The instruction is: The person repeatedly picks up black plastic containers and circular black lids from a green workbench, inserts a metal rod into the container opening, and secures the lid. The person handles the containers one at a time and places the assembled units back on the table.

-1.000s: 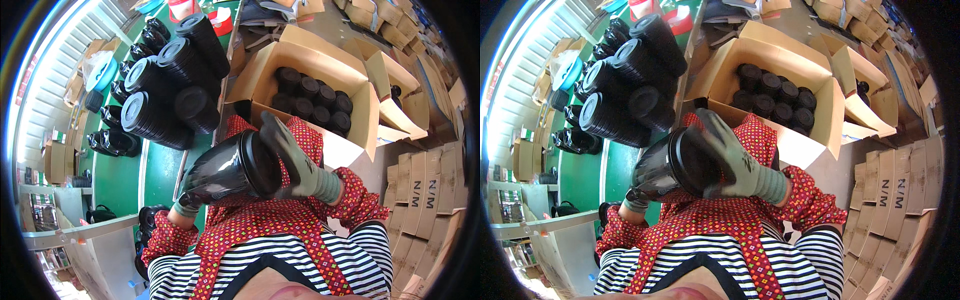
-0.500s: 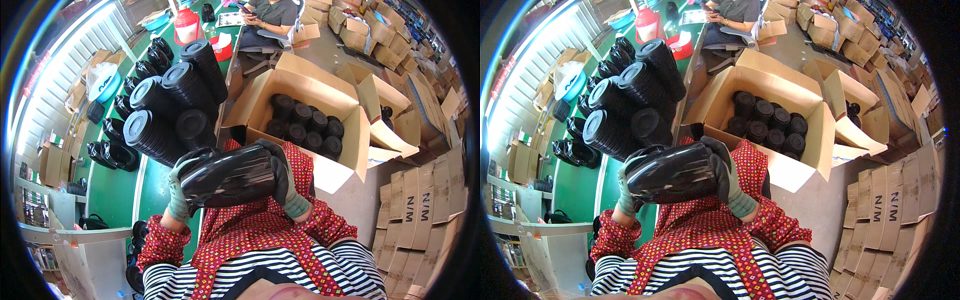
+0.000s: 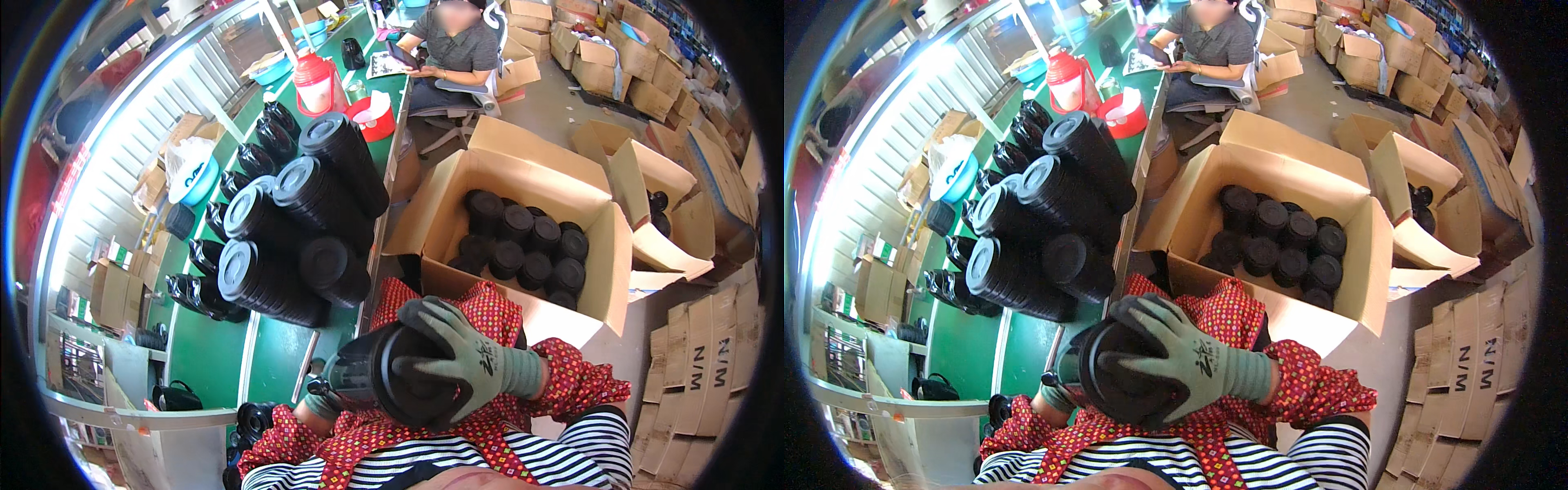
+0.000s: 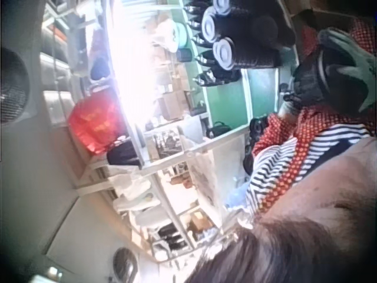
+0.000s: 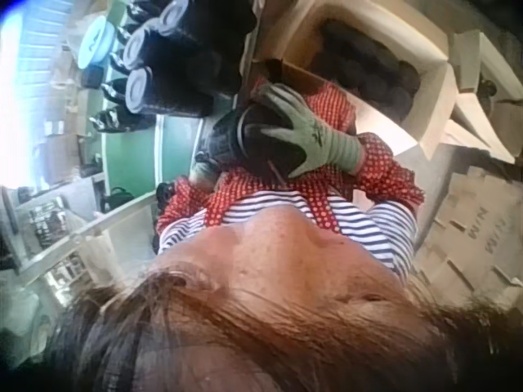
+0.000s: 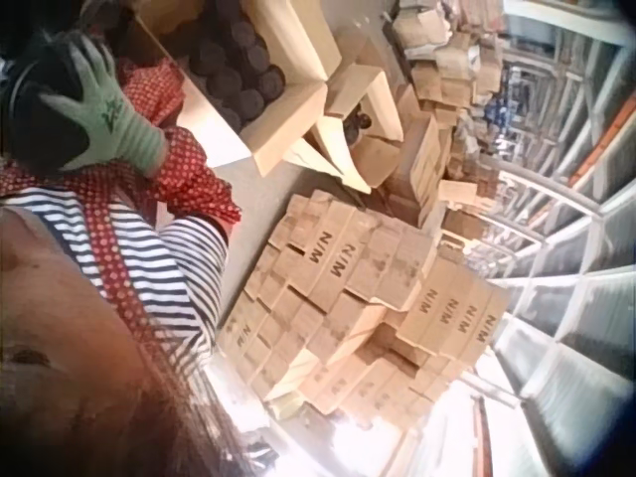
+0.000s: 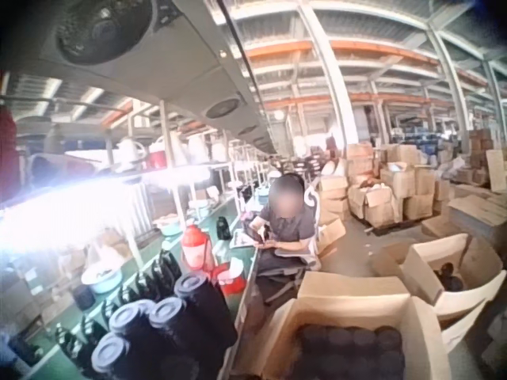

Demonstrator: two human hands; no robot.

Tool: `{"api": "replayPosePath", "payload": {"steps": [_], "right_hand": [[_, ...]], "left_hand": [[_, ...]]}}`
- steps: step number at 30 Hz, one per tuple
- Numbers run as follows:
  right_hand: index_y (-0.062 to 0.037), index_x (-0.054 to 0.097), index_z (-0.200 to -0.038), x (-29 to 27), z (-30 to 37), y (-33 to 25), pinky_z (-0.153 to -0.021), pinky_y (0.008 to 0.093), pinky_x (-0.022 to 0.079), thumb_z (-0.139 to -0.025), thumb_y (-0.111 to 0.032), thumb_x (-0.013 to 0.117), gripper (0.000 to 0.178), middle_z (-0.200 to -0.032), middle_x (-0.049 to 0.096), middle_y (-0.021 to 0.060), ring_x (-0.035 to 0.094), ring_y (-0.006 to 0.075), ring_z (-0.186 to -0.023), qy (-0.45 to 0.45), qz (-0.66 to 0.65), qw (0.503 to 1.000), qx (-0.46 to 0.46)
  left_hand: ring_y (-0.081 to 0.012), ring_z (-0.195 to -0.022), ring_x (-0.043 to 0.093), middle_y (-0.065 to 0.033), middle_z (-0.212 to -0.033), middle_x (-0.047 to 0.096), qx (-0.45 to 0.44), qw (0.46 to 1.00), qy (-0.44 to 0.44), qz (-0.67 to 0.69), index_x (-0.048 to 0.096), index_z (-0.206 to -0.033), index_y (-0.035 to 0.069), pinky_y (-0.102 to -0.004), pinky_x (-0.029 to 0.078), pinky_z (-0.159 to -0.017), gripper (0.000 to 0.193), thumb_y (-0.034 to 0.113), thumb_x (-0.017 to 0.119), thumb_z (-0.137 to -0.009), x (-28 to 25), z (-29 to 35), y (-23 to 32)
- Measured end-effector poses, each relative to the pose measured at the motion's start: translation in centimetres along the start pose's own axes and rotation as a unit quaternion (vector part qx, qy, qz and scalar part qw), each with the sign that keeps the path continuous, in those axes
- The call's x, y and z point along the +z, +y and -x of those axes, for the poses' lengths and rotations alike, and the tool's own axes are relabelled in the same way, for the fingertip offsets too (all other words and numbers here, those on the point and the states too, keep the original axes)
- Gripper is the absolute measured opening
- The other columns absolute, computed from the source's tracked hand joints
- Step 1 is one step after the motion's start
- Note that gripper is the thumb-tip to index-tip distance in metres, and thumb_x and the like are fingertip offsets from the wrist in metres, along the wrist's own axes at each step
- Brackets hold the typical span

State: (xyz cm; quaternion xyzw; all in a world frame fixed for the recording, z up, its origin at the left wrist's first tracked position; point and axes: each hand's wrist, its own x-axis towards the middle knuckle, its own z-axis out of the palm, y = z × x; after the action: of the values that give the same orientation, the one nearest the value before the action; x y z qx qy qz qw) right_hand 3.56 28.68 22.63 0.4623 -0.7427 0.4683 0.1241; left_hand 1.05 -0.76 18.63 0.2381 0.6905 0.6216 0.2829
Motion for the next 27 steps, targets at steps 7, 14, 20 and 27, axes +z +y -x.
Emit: {"api": "replayPosePath", "payload": {"steps": [7,14,20,27], "right_hand": [[-0.0291,0.067,-0.139,-3.8,2.2,3.6,-0.11,0.0742,0.034,-0.071,-0.063,0.081,0.077,-0.161,0.037,0.0334,0.039,0.0575,-0.143,0.018,0.009,0.999,-0.025],[-0.044,0.074,-0.127,-4.5,8.2,7.8,-0.113,0.0664,0.04,-0.078,-0.065,0.074,0.053,-0.149,0.058,0.0169,0.053,0.0428,-0.136,0.147,0.091,0.984,0.047],[-0.0372,0.079,-0.116,-4.4,10.2,11.7,-0.109,0.0652,0.042,-0.073,-0.056,0.082,0.047,-0.143,0.061,0.0192,0.055,0.0439,-0.132,0.283,0.04,0.953,0.105],[-0.0184,0.057,-0.145,-1.1,13.0,16.5,-0.117,0.0586,0.037,-0.085,-0.058,0.079,0.075,-0.158,0.043,0.0273,0.042,0.0457,-0.145,0.413,-0.205,0.851,0.252]], "left_hand": [[-0.0242,-0.124,0.066,-0.0162,-0.14,0.066,-0.055,0.991,-0.057,0.111,0.057,-0.145,0.0,-0.0403,0.053,-0.109,0.071,0.025,0.088,-0.086,0.8,-7.7,-3.1],[-0.024,-0.123,0.067,-0.0168,-0.138,0.068,-0.098,0.975,-0.029,0.196,0.058,-0.144,-0.001,-0.0399,0.054,-0.108,0.072,0.027,0.089,-0.085,-0.1,-13.8,-6.4],[-0.0239,-0.121,0.068,-0.0173,-0.136,0.069,-0.107,0.965,-0.033,0.239,0.059,-0.143,-0.002,-0.0396,0.055,-0.107,0.073,0.03,0.089,-0.085,-0.7,-17.4,-8.5],[-0.0223,-0.114,0.072,-0.0174,-0.128,0.073,-0.098,0.972,-0.007,0.211,0.062,-0.137,-0.006,-0.0368,0.058,-0.101,0.075,0.038,0.09,-0.083,-0.6,-19.7,-9.0]]}}
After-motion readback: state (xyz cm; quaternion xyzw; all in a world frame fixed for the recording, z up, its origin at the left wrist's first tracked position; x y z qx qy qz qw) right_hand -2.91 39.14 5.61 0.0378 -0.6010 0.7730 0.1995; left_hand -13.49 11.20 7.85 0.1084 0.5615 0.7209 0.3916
